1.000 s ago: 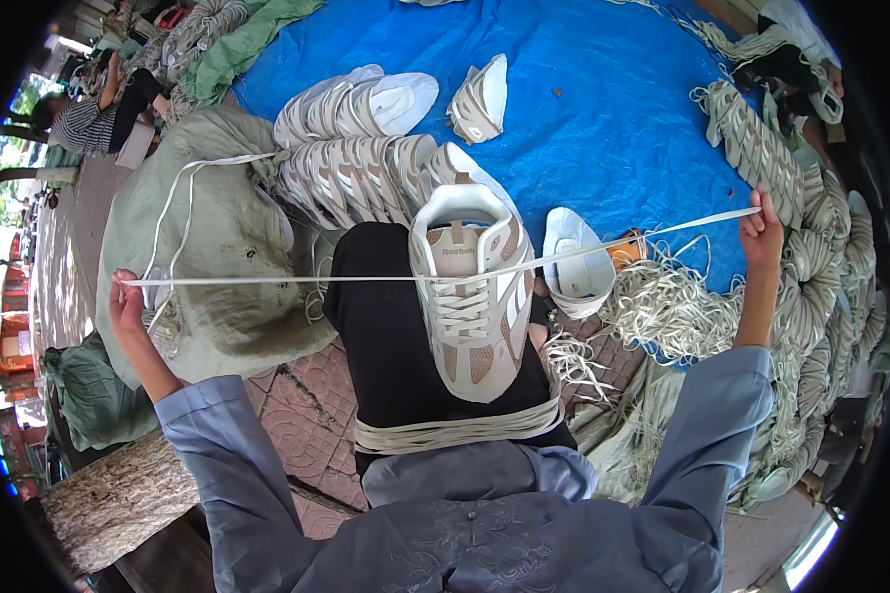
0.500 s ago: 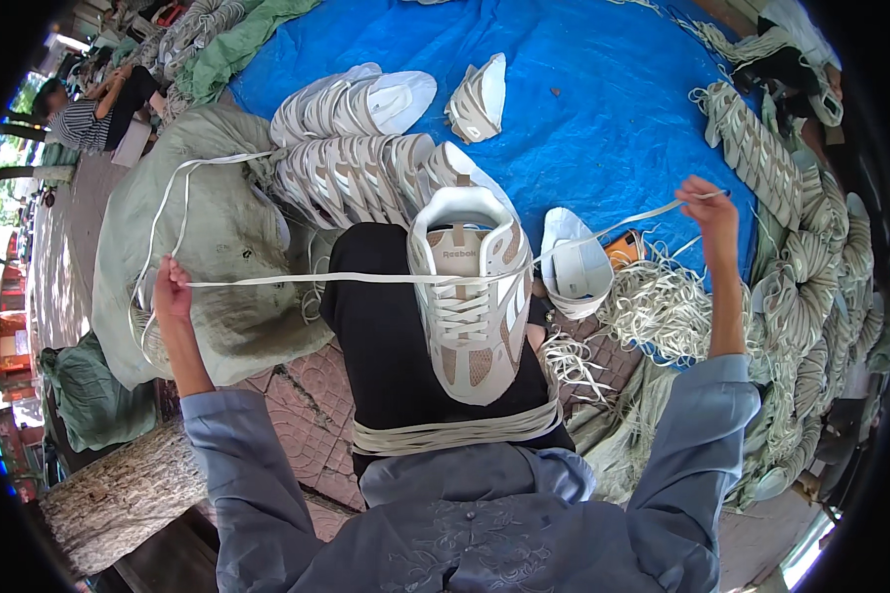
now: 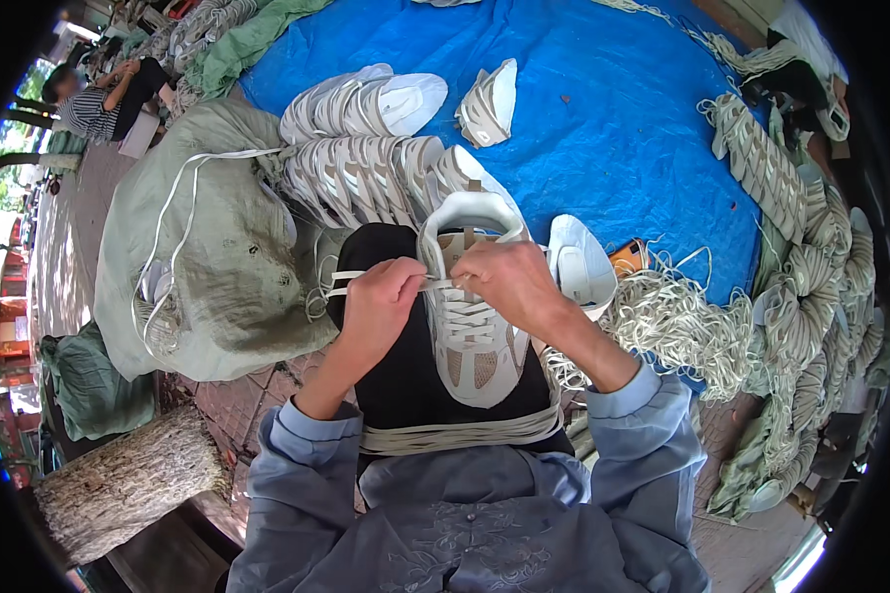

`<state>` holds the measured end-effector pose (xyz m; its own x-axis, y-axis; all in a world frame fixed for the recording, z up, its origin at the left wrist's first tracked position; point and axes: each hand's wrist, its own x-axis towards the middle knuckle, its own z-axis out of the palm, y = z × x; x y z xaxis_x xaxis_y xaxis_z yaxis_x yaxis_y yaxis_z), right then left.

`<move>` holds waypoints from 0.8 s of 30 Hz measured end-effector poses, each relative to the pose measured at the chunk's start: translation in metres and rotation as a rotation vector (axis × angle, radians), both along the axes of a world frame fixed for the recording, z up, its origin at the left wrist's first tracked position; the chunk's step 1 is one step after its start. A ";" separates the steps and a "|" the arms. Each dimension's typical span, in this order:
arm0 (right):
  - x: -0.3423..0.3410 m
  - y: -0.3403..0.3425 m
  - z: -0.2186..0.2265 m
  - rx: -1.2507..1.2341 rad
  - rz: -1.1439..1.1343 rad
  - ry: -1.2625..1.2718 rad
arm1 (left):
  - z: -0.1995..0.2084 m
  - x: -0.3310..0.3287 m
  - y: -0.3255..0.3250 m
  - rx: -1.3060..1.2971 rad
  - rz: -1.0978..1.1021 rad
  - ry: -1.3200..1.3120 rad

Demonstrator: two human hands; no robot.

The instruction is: The person threads a white shoelace through the eyelets of a white sneaker, pulling the lace tight and adjusting the loops. They insert a cardboard shoe tree into the shoe to maintain its shape while continuing to lace it.

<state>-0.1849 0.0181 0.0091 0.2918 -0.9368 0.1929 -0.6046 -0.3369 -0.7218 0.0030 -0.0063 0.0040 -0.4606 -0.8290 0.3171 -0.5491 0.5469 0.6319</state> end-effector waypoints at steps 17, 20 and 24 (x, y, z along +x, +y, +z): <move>-0.009 0.016 -0.003 0.645 -0.221 -0.785 | -0.009 -0.019 0.014 -0.537 -0.153 -0.416; -0.018 0.020 -0.005 0.608 -0.128 -0.818 | 0.001 -0.024 0.009 -0.519 -0.234 -0.630; -0.027 0.025 -0.009 0.697 -0.177 -0.927 | 0.019 -0.023 -0.002 -0.122 -0.334 -0.741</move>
<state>-0.2119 0.0428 0.0002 0.1641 -0.9371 -0.3081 0.2505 0.3416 -0.9058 -0.0197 -0.0086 0.0234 -0.8022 -0.5907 -0.0875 -0.5970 0.7967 0.0948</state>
